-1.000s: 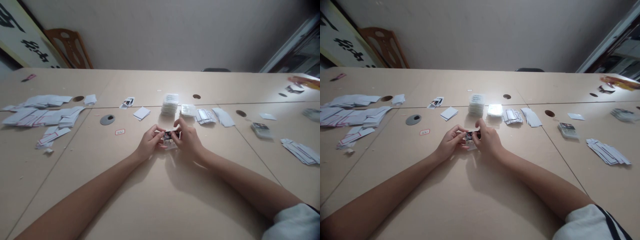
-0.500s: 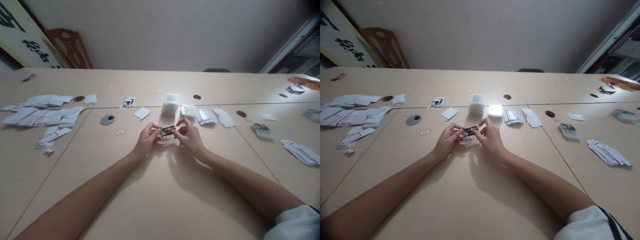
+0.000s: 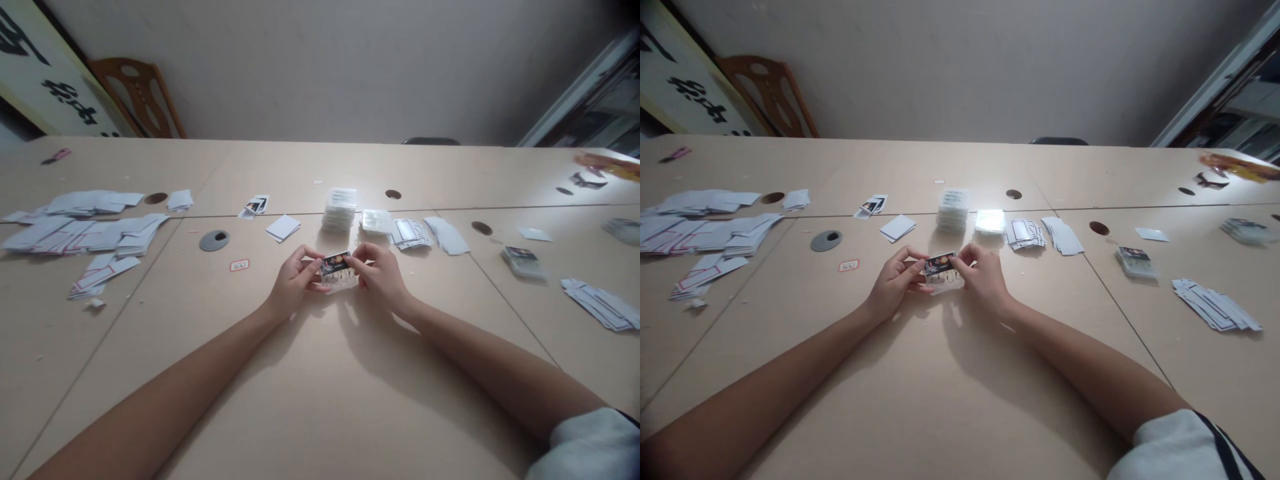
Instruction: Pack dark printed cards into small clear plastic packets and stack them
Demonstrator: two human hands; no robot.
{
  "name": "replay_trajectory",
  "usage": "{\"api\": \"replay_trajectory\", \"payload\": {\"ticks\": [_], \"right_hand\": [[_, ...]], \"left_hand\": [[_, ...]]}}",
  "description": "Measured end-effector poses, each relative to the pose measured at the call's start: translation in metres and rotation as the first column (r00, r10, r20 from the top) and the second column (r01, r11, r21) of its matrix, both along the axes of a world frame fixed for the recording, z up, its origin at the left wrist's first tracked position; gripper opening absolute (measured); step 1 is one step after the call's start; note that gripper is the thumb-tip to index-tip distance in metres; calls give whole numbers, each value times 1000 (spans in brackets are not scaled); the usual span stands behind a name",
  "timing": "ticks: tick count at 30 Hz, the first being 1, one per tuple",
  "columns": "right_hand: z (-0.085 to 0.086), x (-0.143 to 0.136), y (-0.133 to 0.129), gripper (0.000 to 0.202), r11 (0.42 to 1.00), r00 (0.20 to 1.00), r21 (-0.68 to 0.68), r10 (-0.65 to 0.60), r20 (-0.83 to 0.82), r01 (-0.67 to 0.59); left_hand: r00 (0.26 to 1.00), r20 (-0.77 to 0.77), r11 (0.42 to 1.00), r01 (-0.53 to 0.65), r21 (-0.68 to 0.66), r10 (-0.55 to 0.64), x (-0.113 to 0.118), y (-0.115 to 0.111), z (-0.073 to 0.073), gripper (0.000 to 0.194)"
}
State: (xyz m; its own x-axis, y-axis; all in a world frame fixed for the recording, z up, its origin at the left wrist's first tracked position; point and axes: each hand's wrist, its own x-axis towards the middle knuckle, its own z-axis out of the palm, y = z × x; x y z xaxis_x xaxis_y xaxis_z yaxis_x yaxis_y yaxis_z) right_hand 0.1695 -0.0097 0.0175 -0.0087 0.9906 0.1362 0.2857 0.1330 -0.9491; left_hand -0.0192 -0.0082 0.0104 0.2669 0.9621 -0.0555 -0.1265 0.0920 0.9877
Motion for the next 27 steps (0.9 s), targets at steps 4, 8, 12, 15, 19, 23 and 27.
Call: {"api": "replay_trajectory", "payload": {"ticks": [4, 8, 12, 15, 19, 23, 27], "right_hand": [[0, 1, 0, 27, 1000, 1000, 14, -2, 20, 2], [0, 0, 0, 26, 1000, 998, 25, -18, 62, 17], [1, 0, 0, 27, 999, 995, 29, -34, 92, 31], [0, 0, 0, 27, 999, 994, 28, -32, 102, 30], [-5, 0, 2, 22, 1000, 1000, -8, -5, 2, 5], [-7, -2, 2, 16, 996, 993, -85, 10, -118, -20], [-7, -3, 2, 22, 994, 985, -100, 28, -171, -45]], "left_hand": [[1000, -7, 1000, 7, 6, -7, 0, -1, 0, 38], [1000, -11, 1000, 8, 5, -8, 0, -1, 0, 39], [1000, -16, 1000, 3, 10, -3, 0, -2, 0, 39], [1000, -21, 1000, 4, 13, -3, 0, -2, 0, 38], [1000, -11, 999, -5, 33, 5, -1, 0, -1, 35], [1000, -10, 999, -23, 48, 24, -1, 0, 0, 35], [1000, -20, 997, -17, 69, 18, -1, 0, -1, 35]]}}
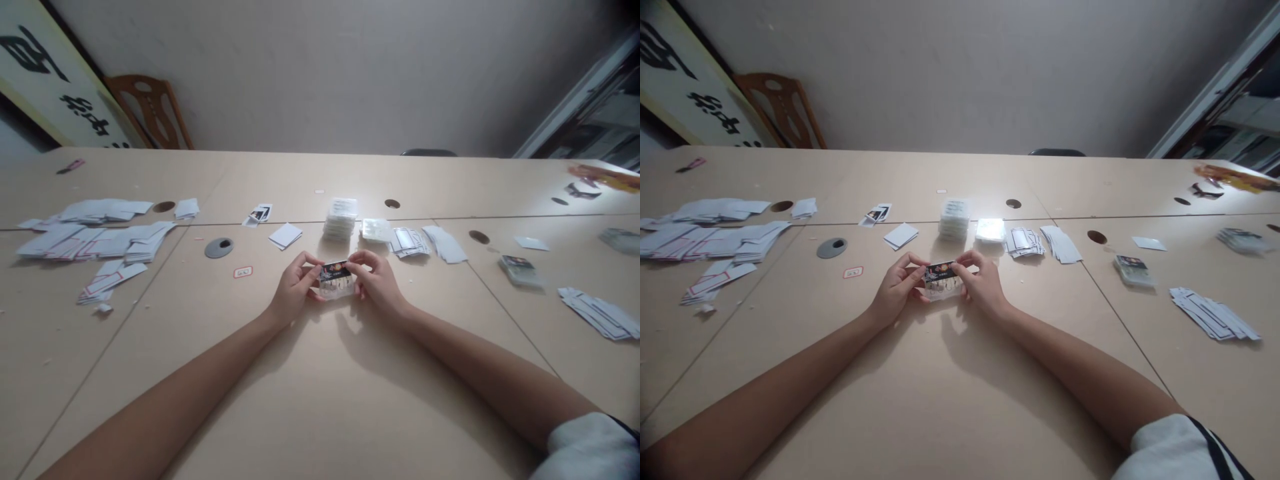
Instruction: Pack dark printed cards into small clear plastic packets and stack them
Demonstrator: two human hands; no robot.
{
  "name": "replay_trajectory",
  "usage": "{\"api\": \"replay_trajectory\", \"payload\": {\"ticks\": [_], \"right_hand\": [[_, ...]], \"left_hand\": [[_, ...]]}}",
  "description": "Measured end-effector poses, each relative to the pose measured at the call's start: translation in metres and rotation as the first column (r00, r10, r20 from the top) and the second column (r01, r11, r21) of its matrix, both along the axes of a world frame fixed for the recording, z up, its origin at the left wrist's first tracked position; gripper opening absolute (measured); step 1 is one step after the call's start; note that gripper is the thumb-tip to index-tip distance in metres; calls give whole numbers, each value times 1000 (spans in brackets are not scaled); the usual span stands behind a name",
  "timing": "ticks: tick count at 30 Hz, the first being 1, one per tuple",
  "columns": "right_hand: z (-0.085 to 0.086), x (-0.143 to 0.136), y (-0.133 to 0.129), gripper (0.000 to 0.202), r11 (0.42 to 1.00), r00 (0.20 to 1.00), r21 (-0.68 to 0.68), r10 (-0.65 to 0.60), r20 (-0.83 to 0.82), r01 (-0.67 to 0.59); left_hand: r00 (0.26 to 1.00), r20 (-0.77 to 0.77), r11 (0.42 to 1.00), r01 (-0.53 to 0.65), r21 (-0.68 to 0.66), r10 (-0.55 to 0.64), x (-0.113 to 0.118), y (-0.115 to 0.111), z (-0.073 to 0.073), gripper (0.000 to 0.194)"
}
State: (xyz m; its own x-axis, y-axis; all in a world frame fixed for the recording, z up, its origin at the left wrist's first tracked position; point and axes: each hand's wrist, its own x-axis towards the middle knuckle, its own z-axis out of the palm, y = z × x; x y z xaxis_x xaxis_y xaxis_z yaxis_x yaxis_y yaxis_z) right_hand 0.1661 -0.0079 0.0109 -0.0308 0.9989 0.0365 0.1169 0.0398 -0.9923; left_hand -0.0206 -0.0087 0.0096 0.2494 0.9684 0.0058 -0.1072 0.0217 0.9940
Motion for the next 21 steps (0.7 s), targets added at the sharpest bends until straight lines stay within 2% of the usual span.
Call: {"api": "replay_trajectory", "payload": {"ticks": [7, 13, 21], "right_hand": [[-2, 1, 2, 28, 1000, 996, -12, 14, -87, -15], [-4, 0, 2, 25, 999, 998, -2, 34, -59, -34], [-6, 1, 5, 26, 998, 996, 44, 58, -67, -55]], "left_hand": [[1000, 0, 1000, -8, -6, 8, 0, 1, -2, 35], [1000, -19, 1000, -18, -2, 18, -3, 3, 1, 41], [996, 84, 999, -3, -39, 6, -8, 7, -3, 40]]}}
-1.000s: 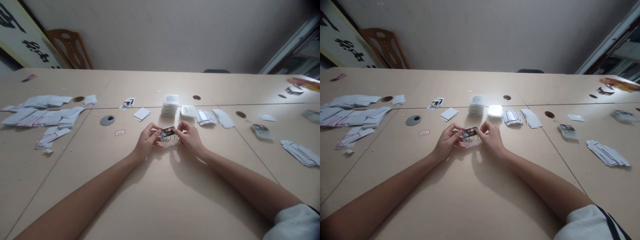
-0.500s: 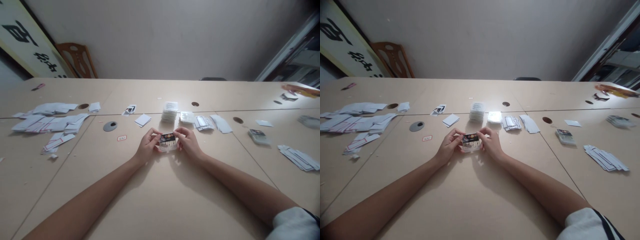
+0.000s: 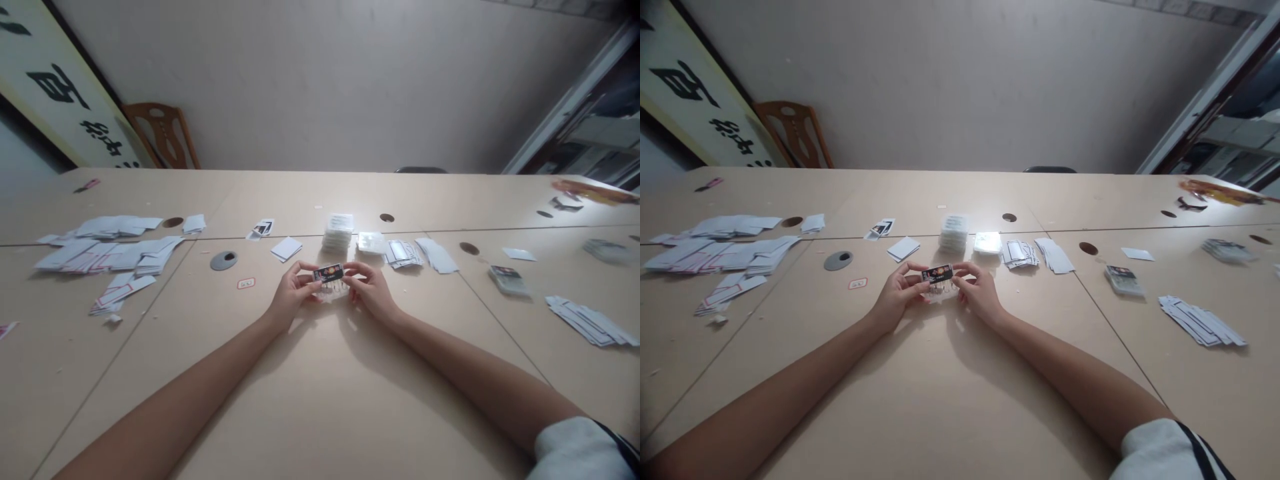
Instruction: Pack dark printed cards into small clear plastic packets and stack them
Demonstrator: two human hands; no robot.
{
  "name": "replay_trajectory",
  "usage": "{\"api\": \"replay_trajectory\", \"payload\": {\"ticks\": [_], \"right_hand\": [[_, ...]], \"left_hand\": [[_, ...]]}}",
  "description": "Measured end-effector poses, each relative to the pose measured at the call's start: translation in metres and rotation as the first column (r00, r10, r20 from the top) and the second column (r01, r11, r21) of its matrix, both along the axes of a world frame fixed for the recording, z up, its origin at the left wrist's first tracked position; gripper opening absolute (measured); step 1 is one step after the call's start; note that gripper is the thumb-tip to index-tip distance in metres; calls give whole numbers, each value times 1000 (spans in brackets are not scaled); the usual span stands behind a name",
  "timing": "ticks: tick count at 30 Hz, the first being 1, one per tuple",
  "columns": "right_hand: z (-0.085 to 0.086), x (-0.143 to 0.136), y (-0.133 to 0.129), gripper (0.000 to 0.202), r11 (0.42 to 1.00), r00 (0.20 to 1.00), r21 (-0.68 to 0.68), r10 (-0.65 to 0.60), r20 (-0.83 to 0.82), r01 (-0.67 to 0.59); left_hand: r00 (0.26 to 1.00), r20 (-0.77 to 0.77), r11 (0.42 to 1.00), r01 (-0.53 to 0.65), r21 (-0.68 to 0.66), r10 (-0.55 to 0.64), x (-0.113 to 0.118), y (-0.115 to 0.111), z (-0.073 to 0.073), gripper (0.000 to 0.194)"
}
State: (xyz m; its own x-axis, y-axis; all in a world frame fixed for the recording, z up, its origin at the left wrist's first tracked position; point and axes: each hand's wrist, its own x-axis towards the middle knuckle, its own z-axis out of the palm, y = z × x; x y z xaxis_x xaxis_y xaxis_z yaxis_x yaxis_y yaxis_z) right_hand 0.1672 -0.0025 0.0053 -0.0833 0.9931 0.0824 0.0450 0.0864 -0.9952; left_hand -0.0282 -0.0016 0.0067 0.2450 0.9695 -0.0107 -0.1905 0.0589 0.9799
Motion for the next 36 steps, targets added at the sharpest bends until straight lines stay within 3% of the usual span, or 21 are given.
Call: {"api": "replay_trajectory", "payload": {"ticks": [6, 11, 14, 18, 22, 24, 26, 28, 29, 31, 33, 36], "right_hand": [[-3, -2, -1, 26, 997, 997, 11, -72, -18, 73], [0, -10, -11, 51, 978, 978, 195, -105, 179, 69], [1, -17, -17, 71, 971, 952, 226, -137, 273, 75], [4, -18, -21, 64, 953, 913, 288, -196, 358, 92], [9, 6, -24, 63, 939, 877, 339, -206, 434, 53], [11, 35, -25, 65, 915, 840, 391, -285, 462, 96], [12, 76, -25, 62, 872, 787, 442, -420, 452, 212], [12, 127, -23, 65, 803, 706, 487, -562, 430, 343], [11, 155, -22, 67, 756, 632, 502, -641, 435, 421], [8, 209, -19, 69, 613, 398, 515, -786, 473, 599], [2, 255, -19, 69, 496, 179, 500, -814, 552, 710], [-6, 298, -23, 69, 406, 44, 436, -771, 636, 803]], "left_hand": [[998, 52, 999, 26, -28, -25, 1, -1, 2, 42], [1000, 0, 1000, -5, 30, 5, 2, -2, 6, 47], [1000, 9, 999, 12, 47, -12, 2, -3, 8, 55], [997, 31, 996, 70, 61, -72, 6, -5, 6, 55], [993, -37, 984, 113, 135, -109, 4, -2, 2, 49], [982, -186, 962, 77, 263, -28, -4, 6, 0, 41], [892, -416, 885, 44, 464, 174, -17, 18, 0, 31], [690, -603, 782, 86, 618, 400, -31, 31, -1, 32], [590, -655, 758, 109, 643, 472, -37, 36, -2, 37], [397, -751, 778, 131, 615, 527, -47, 46, -6, 45], [261, -819, 824, 125, 553, 510, -52, 51, -11, 48], [175, -865, 855, 155, 495, 469, -53, 54, -17, 48]]}}
